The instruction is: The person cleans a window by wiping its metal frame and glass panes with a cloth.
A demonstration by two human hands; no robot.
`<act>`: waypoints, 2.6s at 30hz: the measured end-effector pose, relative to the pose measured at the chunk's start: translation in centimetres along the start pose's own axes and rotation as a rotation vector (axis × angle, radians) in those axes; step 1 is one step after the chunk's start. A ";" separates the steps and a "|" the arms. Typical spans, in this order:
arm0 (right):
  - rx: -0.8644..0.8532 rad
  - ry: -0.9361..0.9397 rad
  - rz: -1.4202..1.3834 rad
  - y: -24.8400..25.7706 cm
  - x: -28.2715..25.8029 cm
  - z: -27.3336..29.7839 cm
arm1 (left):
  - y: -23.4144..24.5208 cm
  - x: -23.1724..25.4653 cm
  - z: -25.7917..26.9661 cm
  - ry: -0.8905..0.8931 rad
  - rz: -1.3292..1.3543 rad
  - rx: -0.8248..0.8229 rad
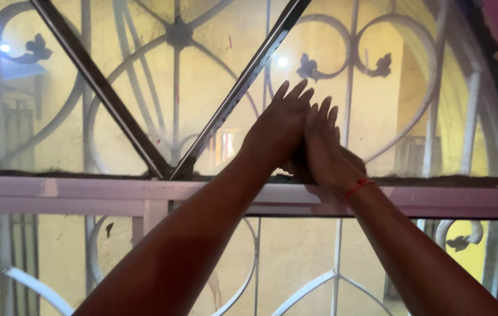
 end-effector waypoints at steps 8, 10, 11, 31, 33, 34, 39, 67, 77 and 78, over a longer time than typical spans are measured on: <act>0.256 0.443 0.492 3.9 -5.6 3.0 | -0.5 -1.6 -1.4 -0.137 -0.035 0.136; 0.238 0.531 0.507 3.8 -6.5 3.3 | -0.7 -2.6 -2.9 -0.144 -0.016 0.141; 0.207 0.611 0.518 3.5 -6.9 3.4 | -0.9 -3.0 -3.7 -0.144 0.010 0.135; 0.598 0.957 0.704 8.0 -4.9 0.9 | 2.5 -4.8 -7.4 -0.045 -0.099 0.542; 0.617 0.962 0.745 7.9 -5.1 1.2 | 3.0 -4.0 -7.1 -0.054 -0.176 0.586; 0.597 0.930 0.781 7.6 -5.1 1.1 | 3.2 -3.9 -7.2 -0.056 -0.219 0.587; 0.530 0.950 0.749 7.8 -5.9 1.1 | 2.7 -4.3 -8.5 -0.052 -0.250 0.475; 0.392 0.127 0.284 14.9 -7.7 -8.7 | 1.3 -10.0 -13.6 0.166 0.077 0.090; -0.337 -0.310 -0.228 14.7 -1.8 -9.6 | -1.7 -15.1 -14.5 0.483 0.464 -0.001; -0.340 -0.313 -0.227 15.0 -1.6 -9.4 | -1.2 -15.1 -14.4 0.486 0.466 -0.002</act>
Point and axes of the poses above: each hand's wrist, its own z-axis away from the middle knuckle, its own y-axis out of the back of the hand, x = y × z, the point moved 9 cm from there along -z, towards the middle knuckle, and after that the axes turned 5 degrees about -y, right-handed, at the moved point
